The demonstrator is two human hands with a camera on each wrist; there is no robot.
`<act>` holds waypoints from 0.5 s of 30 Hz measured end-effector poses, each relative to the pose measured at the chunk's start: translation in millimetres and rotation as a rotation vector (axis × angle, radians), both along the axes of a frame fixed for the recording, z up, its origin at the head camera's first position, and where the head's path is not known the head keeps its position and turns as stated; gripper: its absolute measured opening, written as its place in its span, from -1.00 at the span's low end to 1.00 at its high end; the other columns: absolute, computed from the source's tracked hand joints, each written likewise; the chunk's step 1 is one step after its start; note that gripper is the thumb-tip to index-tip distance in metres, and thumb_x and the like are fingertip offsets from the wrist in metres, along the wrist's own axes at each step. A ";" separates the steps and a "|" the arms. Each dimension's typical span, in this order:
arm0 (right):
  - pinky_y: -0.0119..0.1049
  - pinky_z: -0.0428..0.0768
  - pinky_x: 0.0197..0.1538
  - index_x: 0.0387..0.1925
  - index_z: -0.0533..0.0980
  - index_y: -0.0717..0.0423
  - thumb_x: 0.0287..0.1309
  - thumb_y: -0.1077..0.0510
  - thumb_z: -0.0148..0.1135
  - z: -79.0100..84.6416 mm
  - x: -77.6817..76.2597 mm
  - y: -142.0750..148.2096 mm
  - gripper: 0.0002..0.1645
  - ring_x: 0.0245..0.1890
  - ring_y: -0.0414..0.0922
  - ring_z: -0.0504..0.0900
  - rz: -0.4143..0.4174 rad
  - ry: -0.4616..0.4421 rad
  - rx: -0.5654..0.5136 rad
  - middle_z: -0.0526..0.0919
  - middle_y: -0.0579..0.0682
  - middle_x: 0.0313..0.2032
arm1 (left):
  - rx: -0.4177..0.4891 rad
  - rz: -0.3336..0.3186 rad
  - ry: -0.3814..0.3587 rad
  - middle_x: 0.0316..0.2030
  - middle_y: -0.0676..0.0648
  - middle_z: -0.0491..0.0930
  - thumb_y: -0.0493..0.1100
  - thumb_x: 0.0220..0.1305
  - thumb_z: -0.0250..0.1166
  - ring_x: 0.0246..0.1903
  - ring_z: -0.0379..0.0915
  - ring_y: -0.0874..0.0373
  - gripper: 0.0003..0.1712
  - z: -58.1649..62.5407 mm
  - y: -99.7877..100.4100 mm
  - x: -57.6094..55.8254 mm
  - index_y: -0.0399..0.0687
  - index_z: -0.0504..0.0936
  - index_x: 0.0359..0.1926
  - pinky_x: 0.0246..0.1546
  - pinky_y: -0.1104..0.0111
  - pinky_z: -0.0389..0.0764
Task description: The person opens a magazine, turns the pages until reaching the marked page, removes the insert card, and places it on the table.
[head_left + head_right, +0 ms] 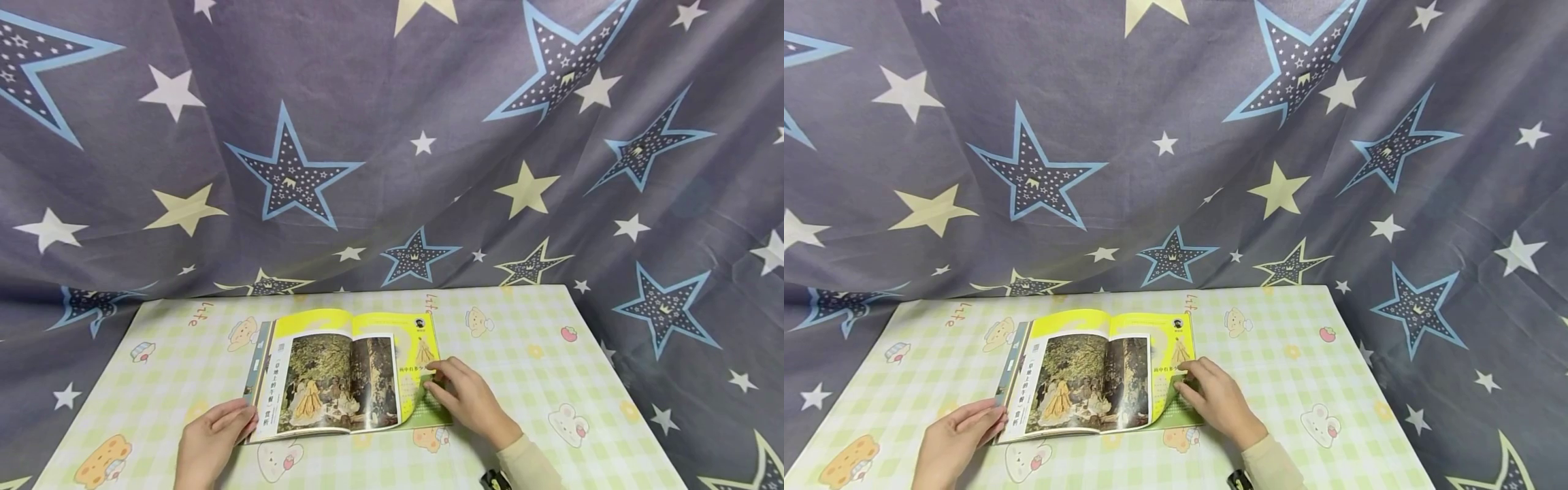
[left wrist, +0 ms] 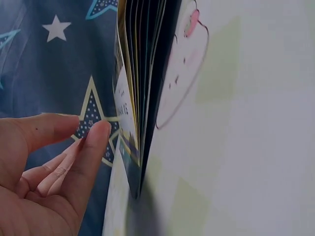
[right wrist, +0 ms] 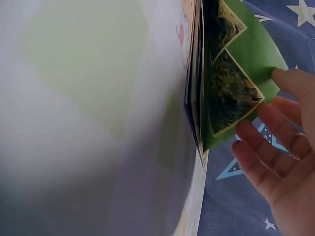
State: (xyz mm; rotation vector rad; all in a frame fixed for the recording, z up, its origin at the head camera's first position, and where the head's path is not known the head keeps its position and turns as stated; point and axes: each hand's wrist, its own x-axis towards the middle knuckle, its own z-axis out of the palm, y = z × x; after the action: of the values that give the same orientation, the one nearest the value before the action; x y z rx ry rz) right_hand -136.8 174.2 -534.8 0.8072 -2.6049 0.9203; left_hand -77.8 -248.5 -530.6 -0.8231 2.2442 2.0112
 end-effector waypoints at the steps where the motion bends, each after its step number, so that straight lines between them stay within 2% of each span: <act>1: -0.44 0.65 -0.30 0.03 0.61 0.06 0.28 0.03 0.39 -0.4 -0.2 -1.0 -0.65 -0.32 -0.28 0.57 0.005 0.011 -0.013 0.57 -0.19 -0.27 | 0.003 -0.007 0.007 -0.23 -0.21 0.74 -0.28 0.32 0.37 -0.30 0.73 0.15 -0.50 1.0 1.4 -0.3 -0.48 0.51 0.19 -0.19 0.37 0.76; 8: -0.32 0.73 -0.26 0.04 0.59 0.03 0.24 0.11 0.43 1.6 -3.1 -7.6 -0.65 -0.27 -0.15 0.63 0.040 0.086 -0.083 0.61 -0.10 -0.21 | 0.033 -0.063 0.034 -0.18 -0.24 0.73 -0.27 0.35 0.35 -0.26 0.72 0.16 -0.52 8.8 20.5 -5.0 -0.47 0.51 0.19 -0.12 0.37 0.74; 15: -0.23 0.77 -0.17 0.05 0.58 0.06 0.24 0.15 0.42 6.1 -4.6 -16.3 -0.65 -0.19 -0.10 0.67 0.081 0.058 -0.130 0.64 -0.07 -0.13 | 0.046 -0.136 0.091 -0.14 -0.26 0.71 -0.28 0.35 0.35 -0.23 0.72 0.08 -0.59 17.1 48.1 -13.2 -0.42 0.58 0.14 -0.13 0.36 0.75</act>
State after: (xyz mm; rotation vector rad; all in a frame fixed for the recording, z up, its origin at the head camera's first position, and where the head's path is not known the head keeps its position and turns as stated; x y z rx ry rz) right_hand -141.4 158.0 -528.6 0.8966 -2.4500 1.0605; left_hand -91.0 -200.4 -513.5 -0.5690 2.2230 2.0684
